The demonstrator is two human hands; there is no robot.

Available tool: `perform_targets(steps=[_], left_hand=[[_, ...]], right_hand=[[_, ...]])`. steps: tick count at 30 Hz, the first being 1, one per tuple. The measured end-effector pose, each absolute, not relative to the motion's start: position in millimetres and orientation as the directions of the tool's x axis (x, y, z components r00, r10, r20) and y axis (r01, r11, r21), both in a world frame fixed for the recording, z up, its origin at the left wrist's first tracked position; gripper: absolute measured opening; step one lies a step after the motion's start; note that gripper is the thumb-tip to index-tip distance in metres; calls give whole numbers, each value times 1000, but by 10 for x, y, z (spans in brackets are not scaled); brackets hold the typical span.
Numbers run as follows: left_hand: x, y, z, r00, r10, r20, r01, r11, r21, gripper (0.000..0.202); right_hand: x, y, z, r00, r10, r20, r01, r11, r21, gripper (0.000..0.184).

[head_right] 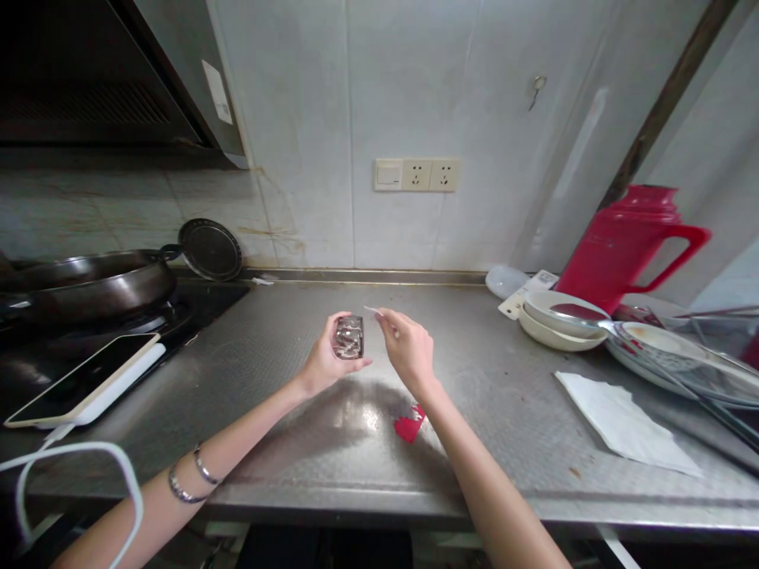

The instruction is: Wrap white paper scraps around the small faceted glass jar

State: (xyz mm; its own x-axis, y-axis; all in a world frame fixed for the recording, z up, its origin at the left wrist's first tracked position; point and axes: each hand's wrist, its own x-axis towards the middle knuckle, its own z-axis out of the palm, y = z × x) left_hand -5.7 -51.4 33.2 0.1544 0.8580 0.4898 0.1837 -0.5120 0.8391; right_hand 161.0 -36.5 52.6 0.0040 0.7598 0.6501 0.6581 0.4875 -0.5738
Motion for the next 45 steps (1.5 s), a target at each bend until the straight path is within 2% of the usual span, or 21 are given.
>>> perform_targets(steps=[2, 4, 9, 13, 17, 20, 24, 27, 30, 33, 37, 42, 45], left_hand=[[-52, -524, 329, 159, 865, 476, 193, -500, 844, 79], [-43, -536, 322, 158, 870, 468, 214, -493, 844, 79], [-16, -538, 281, 115, 885, 451, 249, -465, 849, 78], [-21, -471, 210, 53, 891, 451, 213, -451, 867, 75], [-47, -381, 137, 13, 899, 438, 182, -433, 883, 75], [-60, -343, 118, 0, 908, 420, 173, -414, 894, 75], [-38, -379, 139, 15, 914, 405, 192, -400, 896, 76], [2, -462, 162, 86, 912, 402, 231, -411, 882, 77], [46, -540, 169, 146, 908, 393, 293, -419, 859, 78], [81, -572, 169, 134, 911, 391, 330, -413, 849, 74], [96, -545, 178, 162, 889, 429, 252, -457, 853, 70], [72, -482, 143, 107, 903, 417, 288, -429, 856, 74], [62, -472, 124, 86, 915, 394, 222, -403, 888, 76]], right_hand=[[1628, -348, 535, -17, 693, 721, 652, 554, -517, 25], [1618, -333, 537, -31, 654, 756, 583, 626, -518, 24], [1534, -388, 541, -107, 741, 664, 358, 651, -669, 27], [1482, -468, 546, -181, 717, 674, 274, 694, -665, 25], [1491, -498, 560, -208, 685, 698, 265, 727, -634, 24], [1528, -480, 586, -226, 706, 671, 265, 707, -656, 25], [1567, -409, 599, -79, 750, 656, 280, 649, -707, 27], [1561, -369, 570, -17, 730, 684, 305, 655, -691, 25], [1533, -371, 526, -162, 686, 709, 350, 712, -609, 24], [1506, -404, 508, -304, 628, 717, 369, 771, -519, 26], [1485, -470, 554, -337, 592, 732, 347, 801, -487, 27], [1493, -517, 621, -368, 618, 695, 271, 786, -555, 27], [1514, -482, 615, -256, 702, 664, 221, 712, -667, 25]])
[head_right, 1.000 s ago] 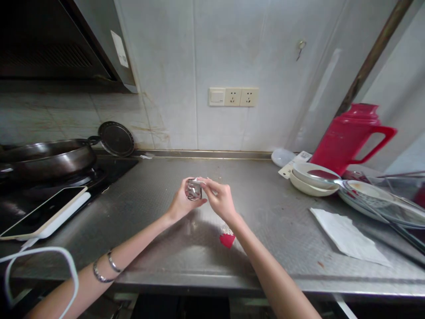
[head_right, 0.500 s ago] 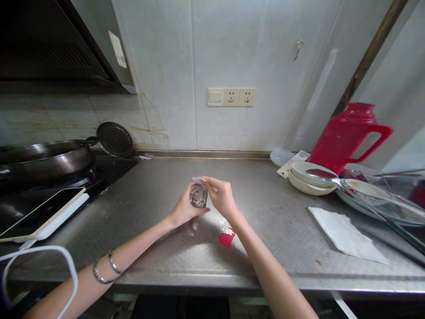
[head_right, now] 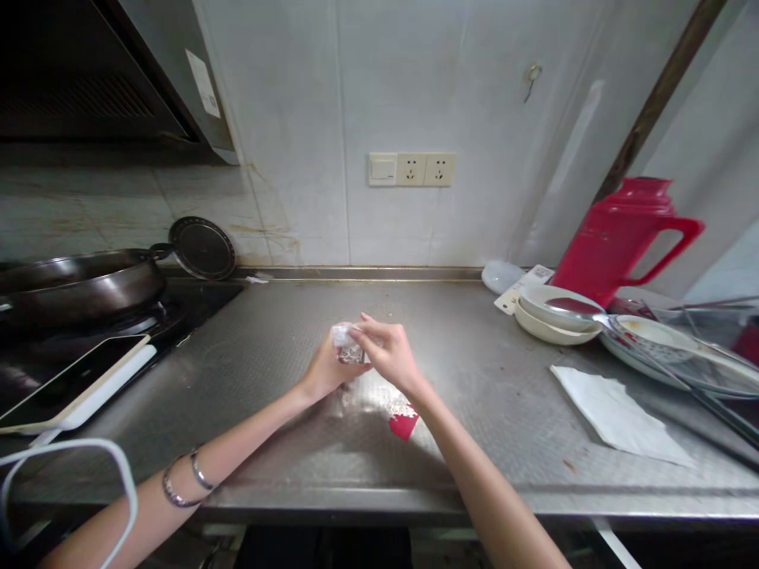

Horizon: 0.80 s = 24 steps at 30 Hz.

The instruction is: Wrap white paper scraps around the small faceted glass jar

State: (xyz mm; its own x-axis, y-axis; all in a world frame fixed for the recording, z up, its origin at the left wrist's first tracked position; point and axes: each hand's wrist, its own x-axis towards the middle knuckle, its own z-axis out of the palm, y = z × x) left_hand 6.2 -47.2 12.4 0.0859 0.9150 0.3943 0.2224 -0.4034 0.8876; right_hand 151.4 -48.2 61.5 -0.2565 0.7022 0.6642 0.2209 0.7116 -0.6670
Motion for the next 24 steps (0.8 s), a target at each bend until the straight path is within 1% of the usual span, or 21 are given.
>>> perform_targets(steps=[3, 4, 5, 8, 11, 16, 21, 24], left_hand=[[64, -495, 144, 63, 925, 375, 208, -379, 902, 74], [66, -508, 156, 55, 929, 365, 216, -368, 904, 73], [69, -521, 170, 51, 932, 359, 222, -361, 906, 72], [79, -553, 205, 73, 928, 367, 192, -374, 907, 68], [80, -560, 224, 91, 928, 361, 159, -371, 915, 65], [50, -544, 234, 63, 933, 353, 177, -359, 916, 64], [12, -513, 211, 51, 945, 322, 141, -326, 935, 59], [-6, -480, 164, 54, 950, 307, 110, -312, 944, 56]], right_hand=[[1526, -420, 584, -27, 762, 647, 238, 634, -736, 26], [1525, -404, 571, 6, 764, 645, 253, 623, -741, 26], [1522, -395, 559, 2, 764, 645, 267, 622, -736, 26], [1498, -408, 528, -149, 741, 655, 277, 667, -691, 26], [1479, -451, 514, -279, 662, 696, 255, 750, -611, 28], [1484, -484, 498, -352, 531, 771, 268, 846, -460, 30], [1474, -486, 474, -443, 371, 816, 264, 924, -276, 34], [1471, -497, 479, -471, 317, 823, 250, 943, -220, 35]])
